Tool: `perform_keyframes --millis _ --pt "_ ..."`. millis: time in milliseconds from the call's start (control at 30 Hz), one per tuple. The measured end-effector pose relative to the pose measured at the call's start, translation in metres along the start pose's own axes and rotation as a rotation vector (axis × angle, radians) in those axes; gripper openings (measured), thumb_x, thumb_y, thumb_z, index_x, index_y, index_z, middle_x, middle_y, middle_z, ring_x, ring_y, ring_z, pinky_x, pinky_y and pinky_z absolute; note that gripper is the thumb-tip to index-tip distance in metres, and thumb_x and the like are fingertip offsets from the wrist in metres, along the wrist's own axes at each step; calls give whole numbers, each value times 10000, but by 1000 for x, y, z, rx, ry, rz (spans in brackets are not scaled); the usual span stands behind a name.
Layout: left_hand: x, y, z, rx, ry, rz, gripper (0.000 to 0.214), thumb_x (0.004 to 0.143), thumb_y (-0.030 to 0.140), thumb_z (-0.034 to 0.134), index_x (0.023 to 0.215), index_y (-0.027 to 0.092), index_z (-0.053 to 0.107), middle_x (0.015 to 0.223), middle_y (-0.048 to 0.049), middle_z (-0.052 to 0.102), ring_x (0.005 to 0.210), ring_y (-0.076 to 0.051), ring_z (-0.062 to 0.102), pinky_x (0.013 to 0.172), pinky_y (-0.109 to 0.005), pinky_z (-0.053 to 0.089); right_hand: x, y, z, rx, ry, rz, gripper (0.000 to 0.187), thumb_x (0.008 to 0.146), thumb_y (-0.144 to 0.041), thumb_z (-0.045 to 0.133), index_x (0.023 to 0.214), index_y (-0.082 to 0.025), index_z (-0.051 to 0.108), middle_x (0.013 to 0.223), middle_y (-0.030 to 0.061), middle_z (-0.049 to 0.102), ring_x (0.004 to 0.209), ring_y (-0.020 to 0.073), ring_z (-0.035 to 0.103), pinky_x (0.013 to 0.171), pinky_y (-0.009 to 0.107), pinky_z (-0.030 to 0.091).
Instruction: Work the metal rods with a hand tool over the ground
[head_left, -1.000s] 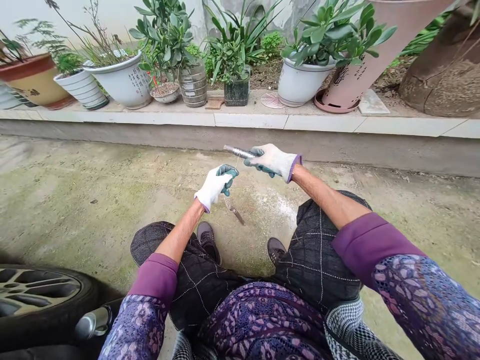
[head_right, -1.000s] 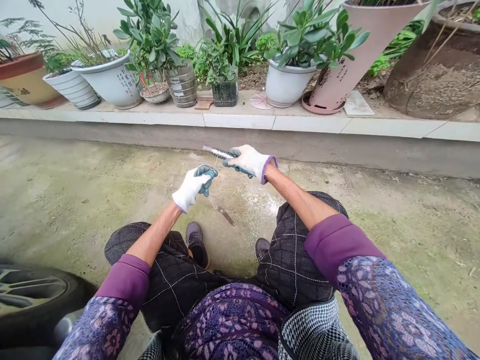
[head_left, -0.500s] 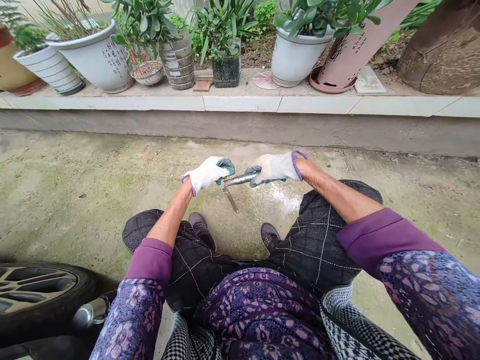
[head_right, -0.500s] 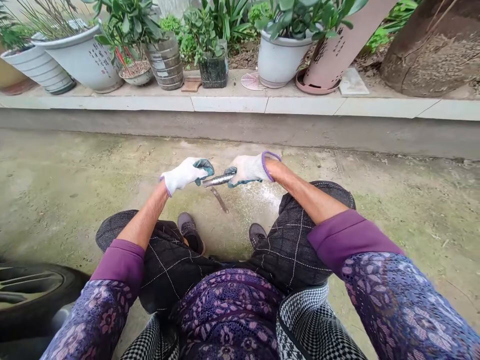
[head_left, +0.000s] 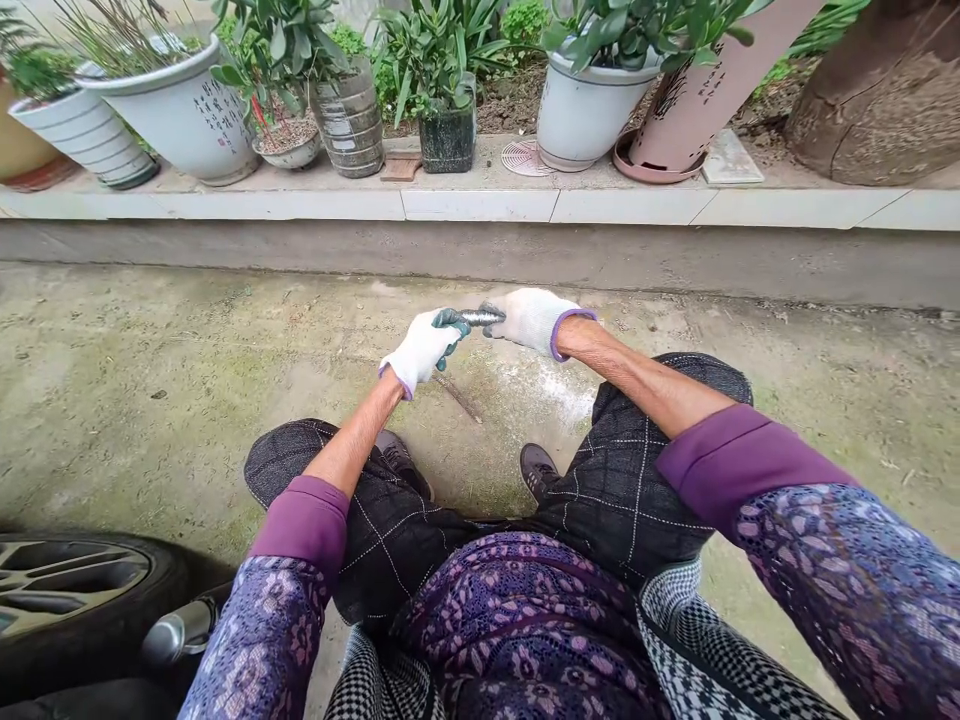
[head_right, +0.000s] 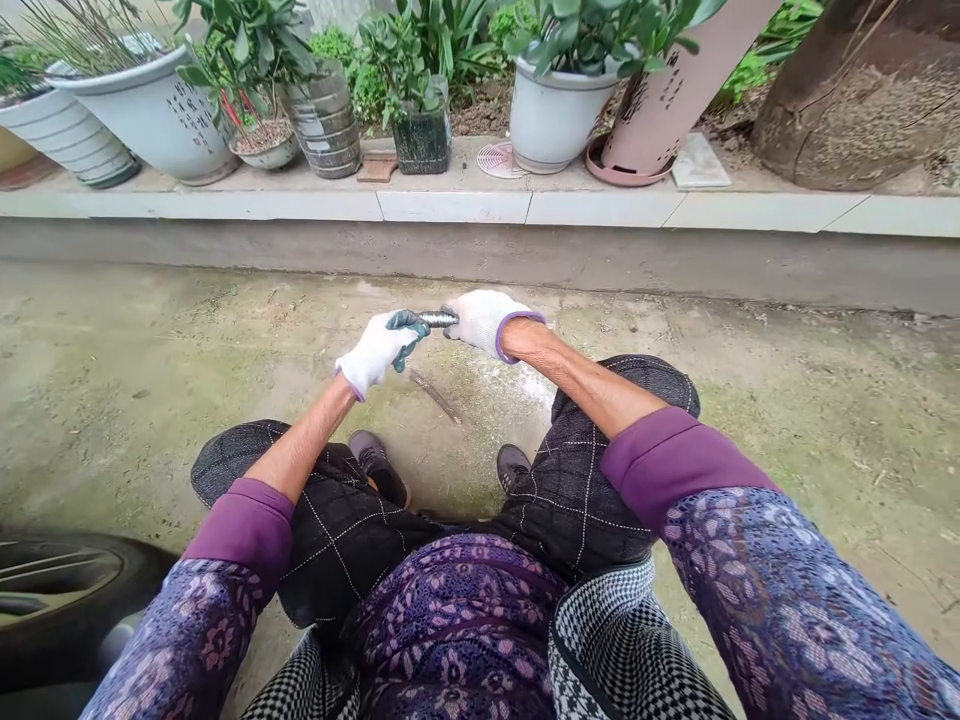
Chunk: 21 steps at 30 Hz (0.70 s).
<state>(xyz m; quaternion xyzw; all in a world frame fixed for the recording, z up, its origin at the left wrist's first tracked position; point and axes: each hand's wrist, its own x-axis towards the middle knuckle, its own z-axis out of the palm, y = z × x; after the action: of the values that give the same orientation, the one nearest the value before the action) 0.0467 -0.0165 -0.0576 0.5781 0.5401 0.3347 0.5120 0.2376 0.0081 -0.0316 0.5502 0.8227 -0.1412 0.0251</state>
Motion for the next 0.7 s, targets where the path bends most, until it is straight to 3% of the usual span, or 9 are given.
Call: perform_keyframes --millis 167,333,467,700 --pt "2 0 -4 -204 58 31 95 751 220 637 819 152 629 513 68 445 402 -50 367 365 -171 346 15 -4 -7 183 113 7 302 804 -373 600 1036 -203 690 758 26 649 633 148 541 569 276 363" --pt "2 -7 -10 -251 24 -10 202 760 274 657 906 136 652 623 23 594 415 -42 422 401 -178 404 7 -9 -15 561 15 102 300 811 -348 637 1043 -164 683 638 -5 574 483 87 451 466 240 360" --pt "4 -11 -12 -219 4 8 205 747 268 664 892 124 665 689 -1 644 412 -36 428 402 -184 410 -9 -9 -18 739 -38 111 350 829 -383 667 1105 -168 669 587 -30 525 421 62 373 390 221 323" --pt "10 -9 -6 -179 -5 -27 88 734 212 626 781 138 620 503 66 445 422 -55 389 392 -180 401 -19 2 -20 943 -171 12 368 796 -373 732 1091 -163 665 527 -66 478 381 49 365 314 179 302"
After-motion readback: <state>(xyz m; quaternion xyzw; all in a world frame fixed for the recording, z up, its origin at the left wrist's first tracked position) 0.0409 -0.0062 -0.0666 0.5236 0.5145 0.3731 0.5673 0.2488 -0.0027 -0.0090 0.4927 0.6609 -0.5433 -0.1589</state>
